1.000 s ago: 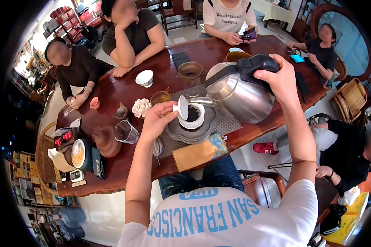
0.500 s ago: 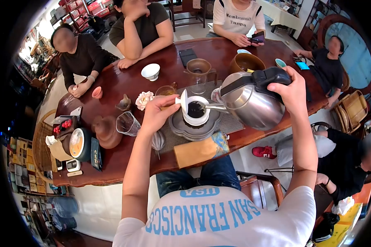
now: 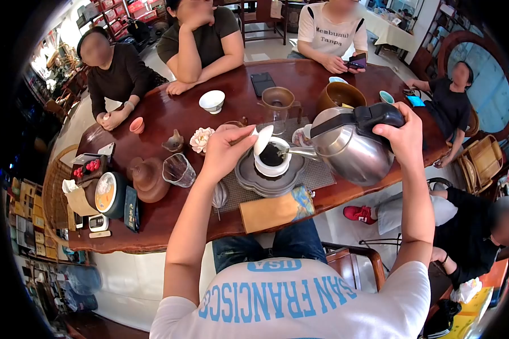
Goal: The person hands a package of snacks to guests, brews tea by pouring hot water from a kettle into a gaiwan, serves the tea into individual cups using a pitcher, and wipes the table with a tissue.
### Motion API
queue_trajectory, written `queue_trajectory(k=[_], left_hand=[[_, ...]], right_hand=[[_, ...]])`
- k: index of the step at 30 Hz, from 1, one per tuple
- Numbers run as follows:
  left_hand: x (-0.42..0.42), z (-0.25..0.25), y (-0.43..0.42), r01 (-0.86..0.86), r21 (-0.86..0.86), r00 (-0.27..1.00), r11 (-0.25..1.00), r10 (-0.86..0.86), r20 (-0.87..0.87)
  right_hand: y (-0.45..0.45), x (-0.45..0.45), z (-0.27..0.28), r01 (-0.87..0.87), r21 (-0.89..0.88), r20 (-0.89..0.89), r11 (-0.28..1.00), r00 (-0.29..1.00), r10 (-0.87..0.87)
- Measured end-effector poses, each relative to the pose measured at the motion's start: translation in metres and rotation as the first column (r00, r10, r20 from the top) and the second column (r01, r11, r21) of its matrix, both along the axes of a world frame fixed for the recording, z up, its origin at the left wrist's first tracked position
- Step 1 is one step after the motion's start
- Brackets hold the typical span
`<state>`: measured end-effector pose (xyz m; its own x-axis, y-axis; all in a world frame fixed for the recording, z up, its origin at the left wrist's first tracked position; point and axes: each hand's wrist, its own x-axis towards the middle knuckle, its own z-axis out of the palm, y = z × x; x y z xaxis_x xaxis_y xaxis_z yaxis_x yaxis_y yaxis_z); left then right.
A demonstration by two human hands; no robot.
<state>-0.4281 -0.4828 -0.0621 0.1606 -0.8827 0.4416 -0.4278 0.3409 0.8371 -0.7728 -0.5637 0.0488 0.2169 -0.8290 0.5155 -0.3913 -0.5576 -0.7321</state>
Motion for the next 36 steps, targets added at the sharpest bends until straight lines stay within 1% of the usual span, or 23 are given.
queue_trajectory(k=[3,5,8,9,11,12,15,16,19,20,23,24,27,28,31,32,36], left_hand=[[-0.002,0.003,0.000,-0.025,-0.013,0.998,1.000,0.025,0.063],[-0.005,0.002,-0.001,-0.034,-0.024,0.998,0.999,0.035,0.044],[-0.009,0.001,0.000,-0.080,-0.017,0.995,0.997,0.080,0.065],[-0.010,0.001,0.001,-0.099,-0.011,0.992,0.995,0.100,0.079],[-0.014,0.002,0.002,-0.125,-0.040,0.980,0.991,0.129,0.149],[-0.016,0.002,0.003,-0.137,-0.055,0.972,0.989,0.145,0.183],[-0.026,0.008,0.005,-0.087,-0.220,0.916,0.972,0.164,0.366],[-0.028,0.006,0.005,-0.064,-0.217,0.918,0.974,0.143,0.370],[-0.032,0.003,0.003,-0.025,-0.257,0.896,0.966,0.135,0.423],[-0.033,0.003,0.003,-0.016,-0.259,0.895,0.966,0.129,0.428],[-0.035,0.001,0.003,0.004,-0.275,0.880,0.962,0.127,0.457],[-0.036,0.001,0.002,0.007,-0.282,0.879,0.959,0.129,0.458],[-0.037,-0.001,0.000,0.011,-0.302,0.877,0.953,0.136,0.461],[-0.038,-0.001,0.000,0.011,-0.306,0.877,0.952,0.138,0.461],[-0.039,-0.001,0.000,0.015,-0.304,0.874,0.953,0.136,0.466],[-0.040,-0.001,0.000,0.017,-0.300,0.873,0.954,0.132,0.470],[-0.040,-0.004,0.001,0.016,-0.271,0.868,0.963,0.121,0.482]], right_hand=[[-0.001,-0.004,-0.005,0.004,0.004,0.027,1.000,1.000,-0.004],[-0.001,-0.006,-0.010,0.012,0.013,0.060,1.000,0.998,-0.013],[-0.008,-0.019,-0.030,0.008,0.053,0.162,0.999,0.987,-0.016],[-0.012,-0.024,-0.040,-0.008,0.072,0.238,0.997,0.971,-0.009],[-0.023,-0.034,-0.065,-0.044,0.105,0.386,0.993,0.923,-0.001],[-0.027,-0.039,-0.077,-0.091,0.133,0.462,0.987,0.887,0.020],[-0.034,-0.048,-0.102,-0.082,0.135,0.637,0.987,0.770,-0.023],[-0.032,-0.047,-0.104,-0.028,0.160,0.664,0.987,0.743,-0.086],[-0.041,-0.062,-0.122,-0.017,0.109,0.743,0.994,0.665,-0.070],[-0.048,-0.070,-0.132,0.001,0.119,0.770,0.993,0.631,-0.093],[-0.059,-0.087,-0.149,-0.016,-0.009,0.804,1.000,0.595,0.017],[-0.062,-0.094,-0.153,-0.001,-0.002,0.784,1.000,0.621,0.002],[-0.069,-0.112,-0.164,-0.012,0.065,0.840,0.998,0.541,-0.049],[-0.069,-0.114,-0.164,0.009,0.053,0.838,0.999,0.543,-0.049],[-0.071,-0.120,-0.170,-0.013,0.054,0.867,0.998,0.498,-0.040],[-0.074,-0.125,-0.174,-0.025,0.044,0.864,0.999,0.502,-0.026],[-0.072,-0.125,-0.177,0.000,0.068,0.846,0.998,0.530,-0.058]])
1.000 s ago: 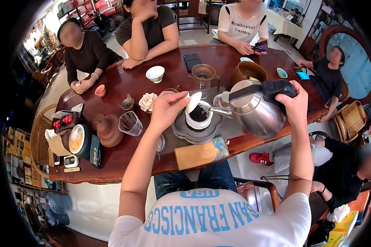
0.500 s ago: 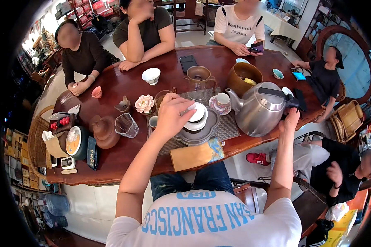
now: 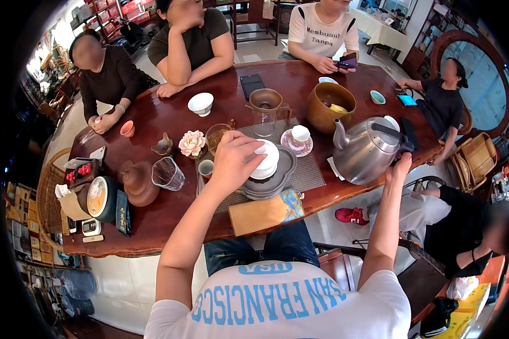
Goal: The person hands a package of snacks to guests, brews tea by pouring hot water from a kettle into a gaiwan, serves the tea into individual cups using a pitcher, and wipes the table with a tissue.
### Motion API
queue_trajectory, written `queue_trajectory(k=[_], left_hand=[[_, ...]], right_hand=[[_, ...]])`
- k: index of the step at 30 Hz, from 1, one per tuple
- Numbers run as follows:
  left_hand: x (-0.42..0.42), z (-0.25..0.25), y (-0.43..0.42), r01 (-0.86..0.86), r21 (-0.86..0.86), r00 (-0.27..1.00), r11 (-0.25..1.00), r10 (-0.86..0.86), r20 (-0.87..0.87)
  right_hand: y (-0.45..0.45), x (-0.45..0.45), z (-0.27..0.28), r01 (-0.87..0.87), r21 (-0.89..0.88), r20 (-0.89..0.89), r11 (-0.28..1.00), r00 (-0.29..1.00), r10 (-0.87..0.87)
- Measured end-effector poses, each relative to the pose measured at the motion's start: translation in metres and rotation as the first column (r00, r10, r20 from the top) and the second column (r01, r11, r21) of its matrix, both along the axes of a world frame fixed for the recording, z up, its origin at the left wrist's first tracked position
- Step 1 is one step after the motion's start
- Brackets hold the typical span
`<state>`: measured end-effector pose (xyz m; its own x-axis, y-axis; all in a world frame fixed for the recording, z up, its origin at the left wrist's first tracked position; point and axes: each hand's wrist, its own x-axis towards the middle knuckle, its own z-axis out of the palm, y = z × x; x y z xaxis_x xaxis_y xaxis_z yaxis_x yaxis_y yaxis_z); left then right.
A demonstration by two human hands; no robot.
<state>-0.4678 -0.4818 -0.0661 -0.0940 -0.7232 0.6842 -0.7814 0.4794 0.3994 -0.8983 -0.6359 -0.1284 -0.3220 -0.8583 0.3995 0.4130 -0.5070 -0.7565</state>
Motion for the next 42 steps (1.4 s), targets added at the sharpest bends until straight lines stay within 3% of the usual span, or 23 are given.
queue_trajectory(k=[6,9,13,17,19,20,23,26,29,30,31,32,35,38,41,42], left_hand=[[-0.003,0.006,0.009,-0.030,0.020,1.000,0.999,0.030,-0.001],[0.004,0.013,0.021,-0.124,-0.040,0.989,0.992,0.120,-0.091],[0.016,0.009,0.046,-0.285,-0.078,0.944,0.955,0.266,-0.192],[0.023,0.001,0.071,-0.351,-0.067,0.911,0.934,0.324,-0.255],[0.029,-0.003,0.079,-0.378,-0.061,0.901,0.924,0.353,-0.253],[0.030,-0.007,0.082,-0.391,-0.057,0.896,0.919,0.366,-0.252],[0.035,-0.017,0.084,-0.426,-0.030,0.873,0.904,0.402,-0.277],[0.036,-0.022,0.084,-0.415,0.020,0.840,0.910,0.391,-0.375],[0.037,-0.030,0.091,-0.456,0.023,0.825,0.890,0.432,-0.364],[0.036,-0.032,0.096,-0.473,0.001,0.827,0.881,0.445,-0.344],[0.033,-0.033,0.103,-0.480,0.007,0.815,0.877,0.449,-0.367],[0.033,-0.042,0.110,-0.485,0.003,0.822,0.875,0.457,-0.340],[0.029,-0.062,0.134,-0.456,-0.015,0.867,0.890,0.440,-0.234],[0.021,-0.077,0.151,-0.422,-0.034,0.893,0.906,0.409,-0.189],[0.021,-0.082,0.161,-0.401,-0.109,0.915,0.910,0.393,-0.090],[0.021,-0.082,0.163,-0.398,-0.103,0.917,0.911,0.392,-0.080]], right_hand=[[-0.011,0.007,-0.010,0.084,0.138,-0.007,0.987,0.996,-0.084],[-0.019,0.009,-0.021,0.000,0.007,-0.018,1.000,1.000,0.000],[-0.024,0.014,-0.021,-0.054,-0.009,-0.059,0.999,0.997,0.053],[-0.033,0.012,-0.024,-0.003,0.119,-0.167,0.993,0.986,0.023],[-0.045,0.003,-0.038,-0.039,0.173,-0.127,0.984,0.990,0.062],[-0.052,0.002,-0.049,-0.037,0.158,-0.018,0.987,0.999,0.040],[-0.075,-0.025,-0.085,-0.281,0.091,0.099,0.955,0.957,0.272],[-0.054,-0.019,-0.061,-0.341,0.084,-0.001,0.936,0.940,0.342],[-0.015,0.009,-0.023,-0.143,-0.049,-0.159,0.989,0.978,0.133],[0.002,0.017,-0.012,0.079,0.032,-0.136,0.996,0.988,-0.074],[0.017,0.022,-0.009,0.294,0.115,-0.132,0.949,0.951,-0.279],[0.031,0.023,-0.016,0.396,0.064,-0.174,0.916,0.908,-0.380],[0.084,0.046,-0.025,0.567,-0.147,-0.396,0.811,0.717,-0.573],[0.124,0.087,-0.020,0.314,-0.144,-0.517,0.939,0.785,-0.341],[0.136,0.123,0.014,0.078,-0.249,-0.694,0.965,0.681,-0.234],[0.142,0.139,0.042,0.050,-0.339,-0.777,0.939,0.549,-0.309]])
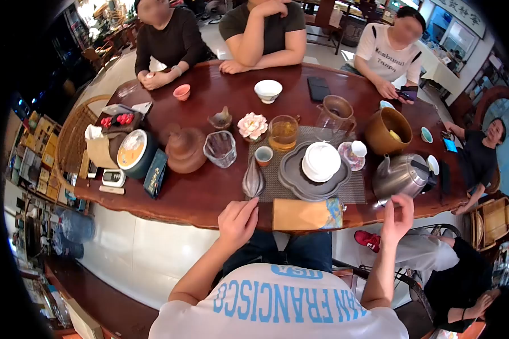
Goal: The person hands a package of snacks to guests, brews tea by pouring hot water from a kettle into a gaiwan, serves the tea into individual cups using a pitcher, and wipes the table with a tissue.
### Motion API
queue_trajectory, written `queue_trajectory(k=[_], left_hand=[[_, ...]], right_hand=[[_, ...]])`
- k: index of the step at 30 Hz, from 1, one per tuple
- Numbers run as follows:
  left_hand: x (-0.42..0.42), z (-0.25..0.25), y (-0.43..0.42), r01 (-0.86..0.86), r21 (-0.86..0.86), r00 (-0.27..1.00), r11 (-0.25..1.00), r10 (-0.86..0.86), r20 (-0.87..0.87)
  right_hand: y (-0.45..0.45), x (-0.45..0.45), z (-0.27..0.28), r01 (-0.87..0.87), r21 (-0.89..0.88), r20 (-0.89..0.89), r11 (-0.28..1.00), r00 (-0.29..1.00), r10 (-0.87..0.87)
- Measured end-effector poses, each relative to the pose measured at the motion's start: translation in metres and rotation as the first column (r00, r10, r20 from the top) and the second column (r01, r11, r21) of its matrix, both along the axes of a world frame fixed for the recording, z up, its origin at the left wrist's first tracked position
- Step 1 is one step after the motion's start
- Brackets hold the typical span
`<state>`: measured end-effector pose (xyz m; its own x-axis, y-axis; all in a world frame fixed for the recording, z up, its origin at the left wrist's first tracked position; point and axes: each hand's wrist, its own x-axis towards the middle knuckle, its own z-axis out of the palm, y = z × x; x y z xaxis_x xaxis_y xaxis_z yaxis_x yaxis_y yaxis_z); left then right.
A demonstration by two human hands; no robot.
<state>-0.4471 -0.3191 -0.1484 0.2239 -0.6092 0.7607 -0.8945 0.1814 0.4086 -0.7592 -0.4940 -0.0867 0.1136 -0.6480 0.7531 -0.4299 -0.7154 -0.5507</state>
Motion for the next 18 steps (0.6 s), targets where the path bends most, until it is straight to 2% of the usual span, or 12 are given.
queue_trajectory(k=[3,5,9,13,15,17,18], left_hand=[[0.002,0.006,-0.001,0.011,0.007,0.999,1.000,-0.011,0.035],[0.002,0.011,-0.006,0.020,-0.006,0.998,1.000,-0.020,0.060],[0.007,0.021,-0.034,0.024,-0.095,0.986,0.995,-0.008,0.167],[0.021,0.043,-0.087,0.005,-0.242,0.980,0.970,0.044,0.196],[0.026,0.052,-0.110,-0.008,-0.301,0.981,0.954,0.065,0.180],[0.034,0.047,-0.124,-0.026,-0.310,0.983,0.950,0.080,0.163],[0.037,0.040,-0.126,-0.026,-0.318,0.983,0.948,0.081,0.163]], right_hand=[[-0.005,0.031,0.060,-0.195,-0.050,-0.226,0.980,0.958,0.179],[-0.021,0.053,0.090,-0.343,-0.037,-0.272,0.939,0.907,0.321],[-0.073,0.112,0.140,-0.506,0.024,-0.558,0.862,0.709,0.431],[-0.140,0.191,0.135,-0.543,0.194,-0.822,0.817,0.365,0.437],[-0.154,0.231,0.125,-0.442,0.281,-0.894,0.852,0.202,0.400],[-0.163,0.264,0.113,-0.398,0.215,-0.974,0.892,-0.024,0.225],[-0.175,0.274,0.096,-0.461,0.193,-0.978,0.866,-0.022,0.206]])
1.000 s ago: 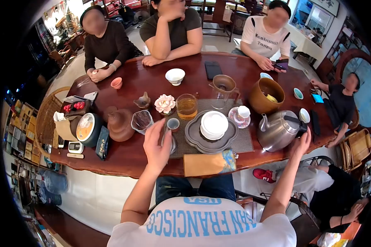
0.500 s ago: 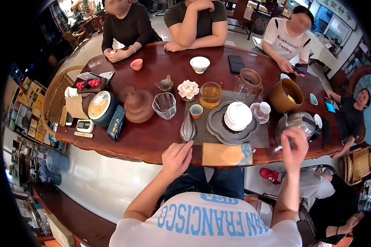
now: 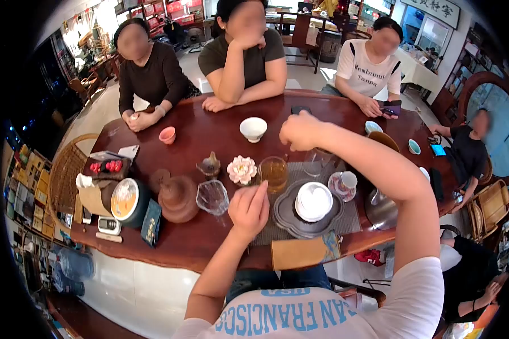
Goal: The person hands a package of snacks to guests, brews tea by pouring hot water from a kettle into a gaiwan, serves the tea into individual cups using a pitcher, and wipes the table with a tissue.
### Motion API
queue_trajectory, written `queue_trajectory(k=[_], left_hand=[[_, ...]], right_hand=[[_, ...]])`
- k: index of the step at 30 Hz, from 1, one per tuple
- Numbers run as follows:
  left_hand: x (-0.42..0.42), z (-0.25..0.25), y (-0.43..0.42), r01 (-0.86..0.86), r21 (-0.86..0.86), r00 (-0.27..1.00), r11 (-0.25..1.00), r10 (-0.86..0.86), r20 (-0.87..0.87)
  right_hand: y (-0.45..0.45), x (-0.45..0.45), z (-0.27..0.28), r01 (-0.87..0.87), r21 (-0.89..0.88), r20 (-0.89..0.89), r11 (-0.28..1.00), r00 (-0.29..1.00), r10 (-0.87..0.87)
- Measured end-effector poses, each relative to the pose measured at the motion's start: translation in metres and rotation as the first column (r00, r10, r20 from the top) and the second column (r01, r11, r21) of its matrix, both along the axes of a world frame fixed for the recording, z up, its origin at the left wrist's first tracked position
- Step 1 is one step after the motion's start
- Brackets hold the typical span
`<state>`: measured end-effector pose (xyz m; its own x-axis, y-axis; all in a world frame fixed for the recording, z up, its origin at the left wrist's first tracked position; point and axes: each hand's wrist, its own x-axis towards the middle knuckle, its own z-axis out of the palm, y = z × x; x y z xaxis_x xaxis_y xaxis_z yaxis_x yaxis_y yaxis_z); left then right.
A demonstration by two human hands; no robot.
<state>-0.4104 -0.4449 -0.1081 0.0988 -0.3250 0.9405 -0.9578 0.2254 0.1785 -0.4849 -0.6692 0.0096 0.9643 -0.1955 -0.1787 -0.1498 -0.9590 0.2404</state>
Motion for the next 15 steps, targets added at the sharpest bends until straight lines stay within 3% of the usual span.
queue_trajectory(k=[1,3,5,7,9,11,15], left_hand=[[0.002,-0.006,0.000,-0.001,-0.007,1.000,1.000,0.001,-0.003],[0.002,-0.011,-0.001,0.014,0.014,0.999,1.000,-0.014,-0.051],[0.001,-0.009,0.007,0.027,0.052,0.996,0.998,-0.022,-0.089],[0.001,-0.013,0.005,0.082,0.087,0.990,0.993,-0.072,-0.122],[-0.003,-0.011,0.004,0.115,0.077,0.983,0.990,-0.102,-0.150],[-0.005,-0.012,0.004,0.155,0.080,0.980,0.985,-0.143,-0.141],[-0.005,-0.015,0.003,0.134,0.080,0.981,0.988,-0.120,-0.153]], right_hand=[[-0.011,0.010,-0.015,-0.069,-0.017,0.013,0.997,0.998,0.069],[-0.011,0.029,-0.019,0.010,0.040,-0.274,0.999,0.962,0.001],[-0.017,0.032,-0.030,0.018,0.175,-0.261,0.984,0.965,0.029],[-0.017,0.041,-0.031,0.055,0.233,-0.434,0.971,0.900,0.053],[-0.029,0.043,-0.044,-0.053,0.362,-0.408,0.931,0.889,0.210],[-0.039,0.047,-0.060,0.119,0.415,-0.484,0.902,0.869,0.108],[-0.045,0.047,-0.055,0.129,0.483,-0.480,0.866,0.866,0.139]])
